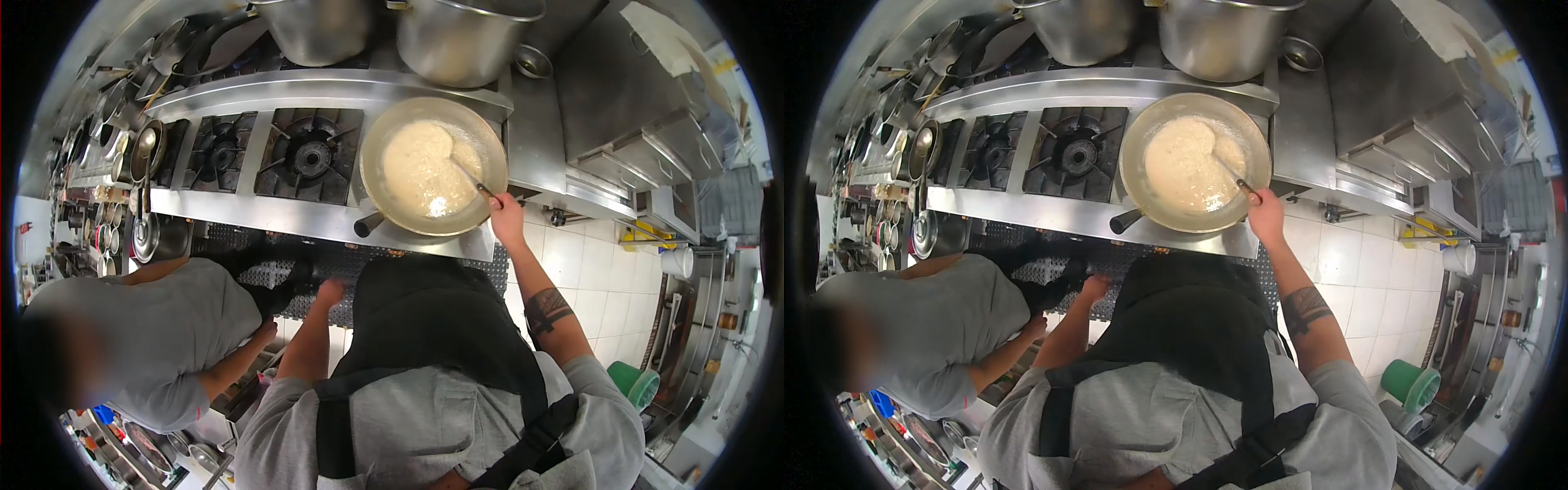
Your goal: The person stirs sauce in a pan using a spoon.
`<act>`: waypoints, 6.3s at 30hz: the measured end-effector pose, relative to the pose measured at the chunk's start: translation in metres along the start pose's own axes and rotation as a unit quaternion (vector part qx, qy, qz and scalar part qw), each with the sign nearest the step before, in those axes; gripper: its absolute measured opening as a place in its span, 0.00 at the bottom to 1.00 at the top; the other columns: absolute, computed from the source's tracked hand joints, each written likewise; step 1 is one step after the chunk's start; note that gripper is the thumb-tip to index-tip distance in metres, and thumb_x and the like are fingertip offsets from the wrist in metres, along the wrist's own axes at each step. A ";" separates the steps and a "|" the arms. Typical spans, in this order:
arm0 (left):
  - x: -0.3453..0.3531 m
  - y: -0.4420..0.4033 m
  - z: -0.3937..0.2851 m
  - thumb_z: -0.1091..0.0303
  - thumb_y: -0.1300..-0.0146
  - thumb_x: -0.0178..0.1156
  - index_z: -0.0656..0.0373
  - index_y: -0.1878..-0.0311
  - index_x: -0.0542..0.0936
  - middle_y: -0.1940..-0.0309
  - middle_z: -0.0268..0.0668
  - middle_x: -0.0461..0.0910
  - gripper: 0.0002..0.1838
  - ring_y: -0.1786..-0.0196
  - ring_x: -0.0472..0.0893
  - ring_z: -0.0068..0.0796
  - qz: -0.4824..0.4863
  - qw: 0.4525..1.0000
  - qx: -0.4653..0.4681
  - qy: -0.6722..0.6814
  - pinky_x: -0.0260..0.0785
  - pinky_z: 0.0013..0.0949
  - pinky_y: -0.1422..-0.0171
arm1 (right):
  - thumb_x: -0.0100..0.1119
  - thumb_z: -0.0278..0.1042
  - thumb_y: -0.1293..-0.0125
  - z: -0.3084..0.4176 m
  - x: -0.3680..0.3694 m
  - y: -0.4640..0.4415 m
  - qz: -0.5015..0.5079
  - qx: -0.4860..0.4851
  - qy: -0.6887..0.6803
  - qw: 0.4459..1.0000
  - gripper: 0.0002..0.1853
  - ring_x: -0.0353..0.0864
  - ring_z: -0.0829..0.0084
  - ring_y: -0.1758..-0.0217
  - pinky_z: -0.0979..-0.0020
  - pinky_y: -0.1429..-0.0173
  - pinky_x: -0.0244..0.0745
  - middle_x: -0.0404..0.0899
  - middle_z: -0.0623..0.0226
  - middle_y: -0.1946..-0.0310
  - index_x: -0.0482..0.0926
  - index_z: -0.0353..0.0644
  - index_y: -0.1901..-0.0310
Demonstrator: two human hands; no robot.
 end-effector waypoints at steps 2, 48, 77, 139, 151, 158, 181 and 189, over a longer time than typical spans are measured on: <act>-0.014 0.024 -0.025 0.57 0.38 0.51 0.55 0.62 0.82 0.60 0.46 0.80 0.15 0.53 0.79 0.52 -0.009 0.997 0.044 -0.054 0.72 0.49 0.48 | 0.53 0.32 0.36 -0.012 0.032 0.006 0.071 0.051 -0.049 0.995 0.09 0.80 0.55 0.67 0.61 0.61 0.71 0.80 0.51 0.71 0.79 0.34 0.66; 0.031 0.029 -0.026 0.62 0.39 0.51 0.51 0.63 0.83 0.59 0.43 0.81 0.11 0.52 0.80 0.47 -0.006 0.932 0.233 -0.278 0.72 0.47 0.48 | 0.55 0.36 0.39 0.023 -0.009 0.013 0.074 0.004 0.049 0.996 0.12 0.80 0.49 0.65 0.57 0.59 0.73 0.79 0.47 0.71 0.81 0.36 0.68; 0.012 0.023 -0.041 0.62 0.42 0.51 0.53 0.66 0.83 0.64 0.44 0.81 0.11 0.58 0.81 0.48 -0.038 0.940 0.229 -0.250 0.73 0.49 0.55 | 0.50 0.42 0.36 0.015 -0.025 0.016 0.223 -0.028 0.176 0.958 0.16 0.80 0.48 0.59 0.52 0.52 0.75 0.80 0.49 0.65 0.82 0.38 0.67; 0.027 0.032 -0.029 0.60 0.39 0.52 0.54 0.65 0.82 0.64 0.45 0.82 0.12 0.57 0.81 0.47 0.035 0.993 0.099 -0.061 0.72 0.49 0.52 | 0.51 0.45 0.36 0.016 -0.008 -0.009 0.235 -0.017 0.227 0.945 0.17 0.81 0.50 0.56 0.54 0.51 0.76 0.81 0.51 0.62 0.84 0.42 0.64; 0.028 0.022 -0.038 0.63 0.40 0.51 0.56 0.64 0.82 0.63 0.46 0.81 0.11 0.57 0.81 0.47 -0.012 0.943 0.213 -0.255 0.72 0.49 0.53 | 0.50 0.42 0.35 0.039 -0.010 -0.003 0.185 -0.035 0.226 0.956 0.16 0.81 0.51 0.58 0.54 0.54 0.75 0.81 0.53 0.65 0.83 0.40 0.68; 0.004 0.035 -0.063 0.68 0.54 0.62 0.57 0.69 0.78 0.70 0.44 0.79 0.08 0.61 0.80 0.48 -0.099 0.941 0.258 -0.194 0.72 0.48 0.57 | 0.51 0.41 0.34 -0.008 -0.096 -0.014 0.163 -0.018 0.263 0.951 0.14 0.80 0.49 0.60 0.52 0.56 0.73 0.80 0.50 0.67 0.78 0.37 0.66; 0.010 0.029 -0.062 0.71 0.50 0.53 0.54 0.69 0.82 0.66 0.41 0.81 0.08 0.58 0.81 0.45 -0.038 0.948 0.208 -0.238 0.73 0.46 0.52 | 0.53 0.37 0.34 -0.055 -0.007 0.057 0.178 0.124 0.009 0.976 0.13 0.77 0.64 0.77 0.64 0.71 0.69 0.78 0.57 0.79 0.77 0.34 0.69; 0.020 0.028 -0.049 0.66 0.43 0.54 0.54 0.61 0.83 0.60 0.43 0.81 0.11 0.52 0.80 0.46 -0.037 0.950 0.231 -0.205 0.72 0.46 0.48 | 0.53 0.35 0.33 -0.026 -0.022 0.061 0.139 0.072 -0.016 0.988 0.11 0.73 0.72 0.79 0.68 0.72 0.67 0.76 0.63 0.81 0.76 0.35 0.68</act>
Point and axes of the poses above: each hand's wrist, its own y-axis away from the middle knuckle, its own x-axis out of the palm, z = x × y, the point moved 10 cm from there along -y, towards the middle knuckle
